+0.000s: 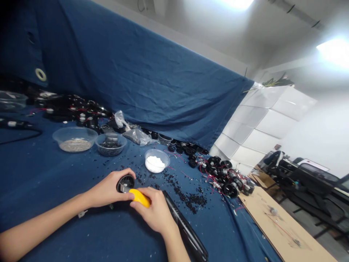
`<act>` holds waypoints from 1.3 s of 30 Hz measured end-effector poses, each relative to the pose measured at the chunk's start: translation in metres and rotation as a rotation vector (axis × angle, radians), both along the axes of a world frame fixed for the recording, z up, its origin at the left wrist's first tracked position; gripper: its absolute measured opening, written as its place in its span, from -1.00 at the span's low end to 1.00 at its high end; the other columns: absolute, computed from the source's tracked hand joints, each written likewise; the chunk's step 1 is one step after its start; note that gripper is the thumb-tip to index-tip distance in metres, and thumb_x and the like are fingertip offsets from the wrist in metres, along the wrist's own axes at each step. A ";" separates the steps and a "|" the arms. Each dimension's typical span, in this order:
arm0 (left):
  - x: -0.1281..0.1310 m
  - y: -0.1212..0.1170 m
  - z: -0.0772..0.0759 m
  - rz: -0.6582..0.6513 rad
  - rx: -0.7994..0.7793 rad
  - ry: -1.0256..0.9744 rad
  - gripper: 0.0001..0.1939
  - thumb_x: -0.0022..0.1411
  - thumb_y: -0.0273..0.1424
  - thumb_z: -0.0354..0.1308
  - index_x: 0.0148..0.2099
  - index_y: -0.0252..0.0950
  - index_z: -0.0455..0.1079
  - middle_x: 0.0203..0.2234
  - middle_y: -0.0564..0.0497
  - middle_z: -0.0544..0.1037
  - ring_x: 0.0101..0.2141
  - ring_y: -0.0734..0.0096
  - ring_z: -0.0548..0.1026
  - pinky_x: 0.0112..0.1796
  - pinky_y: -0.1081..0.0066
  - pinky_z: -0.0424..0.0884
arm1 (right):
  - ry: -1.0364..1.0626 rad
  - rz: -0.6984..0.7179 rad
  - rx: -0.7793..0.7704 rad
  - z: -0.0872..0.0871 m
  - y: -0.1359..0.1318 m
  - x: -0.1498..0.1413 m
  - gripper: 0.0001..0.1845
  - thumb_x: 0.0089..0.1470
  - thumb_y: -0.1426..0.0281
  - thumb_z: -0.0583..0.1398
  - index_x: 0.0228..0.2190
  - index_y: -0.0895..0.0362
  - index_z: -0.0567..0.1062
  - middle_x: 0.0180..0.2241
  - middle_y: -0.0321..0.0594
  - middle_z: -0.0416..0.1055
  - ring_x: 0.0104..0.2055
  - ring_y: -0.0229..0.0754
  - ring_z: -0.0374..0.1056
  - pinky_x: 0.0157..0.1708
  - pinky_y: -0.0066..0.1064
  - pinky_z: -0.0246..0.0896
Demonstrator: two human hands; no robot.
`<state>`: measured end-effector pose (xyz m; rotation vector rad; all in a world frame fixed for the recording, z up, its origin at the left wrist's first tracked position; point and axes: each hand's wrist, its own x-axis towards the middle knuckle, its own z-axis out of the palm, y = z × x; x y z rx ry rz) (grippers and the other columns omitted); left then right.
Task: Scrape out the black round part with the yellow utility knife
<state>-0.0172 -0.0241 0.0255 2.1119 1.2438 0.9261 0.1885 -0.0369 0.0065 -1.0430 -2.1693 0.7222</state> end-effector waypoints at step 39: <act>-0.001 0.000 -0.003 0.028 0.025 -0.003 -0.69 0.14 -0.15 0.19 -0.15 -0.21 0.32 -0.32 0.07 0.51 -0.31 0.29 0.46 -0.25 0.37 0.33 | -0.001 -0.006 -0.006 0.006 -0.002 -0.001 -0.80 0.15 0.36 0.22 -0.19 0.11 0.57 -0.30 -0.28 0.51 -0.31 -0.22 0.33 -0.28 -0.46 0.13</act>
